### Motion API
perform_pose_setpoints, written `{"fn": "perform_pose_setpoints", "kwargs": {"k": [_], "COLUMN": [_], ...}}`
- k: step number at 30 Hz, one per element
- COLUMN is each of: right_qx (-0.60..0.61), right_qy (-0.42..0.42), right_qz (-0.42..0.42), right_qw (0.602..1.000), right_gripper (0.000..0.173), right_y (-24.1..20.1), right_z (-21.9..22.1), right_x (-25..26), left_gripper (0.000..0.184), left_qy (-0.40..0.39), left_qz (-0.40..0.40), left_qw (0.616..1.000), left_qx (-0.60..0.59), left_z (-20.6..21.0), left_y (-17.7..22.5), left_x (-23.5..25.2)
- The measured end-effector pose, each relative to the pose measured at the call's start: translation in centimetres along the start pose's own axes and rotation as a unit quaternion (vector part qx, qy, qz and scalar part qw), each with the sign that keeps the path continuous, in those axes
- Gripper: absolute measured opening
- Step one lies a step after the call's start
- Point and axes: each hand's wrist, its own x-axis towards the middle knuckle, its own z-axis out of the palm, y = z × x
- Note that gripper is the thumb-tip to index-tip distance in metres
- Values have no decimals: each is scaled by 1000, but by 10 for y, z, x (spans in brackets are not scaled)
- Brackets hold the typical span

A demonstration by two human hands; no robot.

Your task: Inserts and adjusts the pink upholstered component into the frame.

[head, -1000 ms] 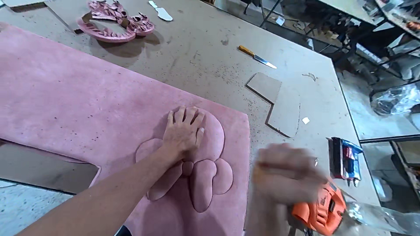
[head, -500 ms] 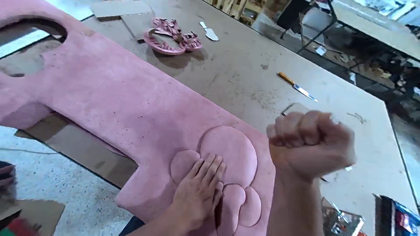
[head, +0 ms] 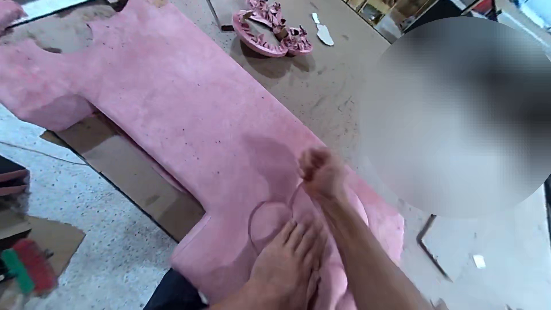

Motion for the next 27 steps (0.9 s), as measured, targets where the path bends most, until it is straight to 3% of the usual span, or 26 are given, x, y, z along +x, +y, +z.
{"fn": "perform_pose_setpoints", "kwargs": {"k": [2, 5, 7, 9, 10, 12, 14, 15, 17, 19, 20, 22, 25, 27], "right_qx": [2, 64, 19, 2, 13, 30, 85, 102, 29, -2, 3, -5, 91, 44], "right_qy": [-73, -105, -111, -64, -56, -90, -130, -151, -136, -74, -70, -120, -144, -164], "right_qz": [-64, -205, -217, -140, -102, -106, -191, -220, -241, -162, -118, -103, -206, -286], "right_qw": [995, 971, 970, 988, 993, 990, 969, 958, 960, 984, 991, 987, 963, 943], "right_gripper": [48, 42, 36, 38, 42, 47, 38, 33, 30, 39, 42, 48, 40, 31], "right_y": [-57, -135, -94, -32, -31, -86, -151, -162, -119, -45, -36, -85, -180, -172], "right_z": [12, 28, 18, 8, 5, 7, 14, 16, 22, 20, 11, 5, 17, 22], "right_x": [20, 18, 1, -10, -4, 9, 11, 9, -3, -14, -13, 11, 12, 0], "left_gripper": [56, 56, 56, 56, 55, 54, 55, 55, 55, 54, 54, 53, 54, 54], "left_qy": [23, 26, 19, 8, 23, 31, 26, 26, 27, 23, 20, 44, 33, 28], "left_qz": [-8, -3, -3, -2, -1, -5, -6, -6, -6, -5, -1, -9, -2, -1], "left_qw": [1000, 1000, 1000, 1000, 1000, 1000, 1000, 1000, 1000, 1000, 1000, 999, 999, 1000], "left_qx": [15, 14, -1, -24, -15, -1, 4, 4, 5, -9, -9, 9, 5, 3], "left_z": [1, 7, 7, 3, 3, 4, 4, 4, 4, 3, 2, 0, 1, 0], "left_y": [-2, -3, -4, -3, -4, -2, -2, -3, -2, 2, 3, -2, 0, 0], "left_x": [-2, -1, -2, -5, -2, -6, -3, -2, -3, -8, -7, -3, -3, -5]}}
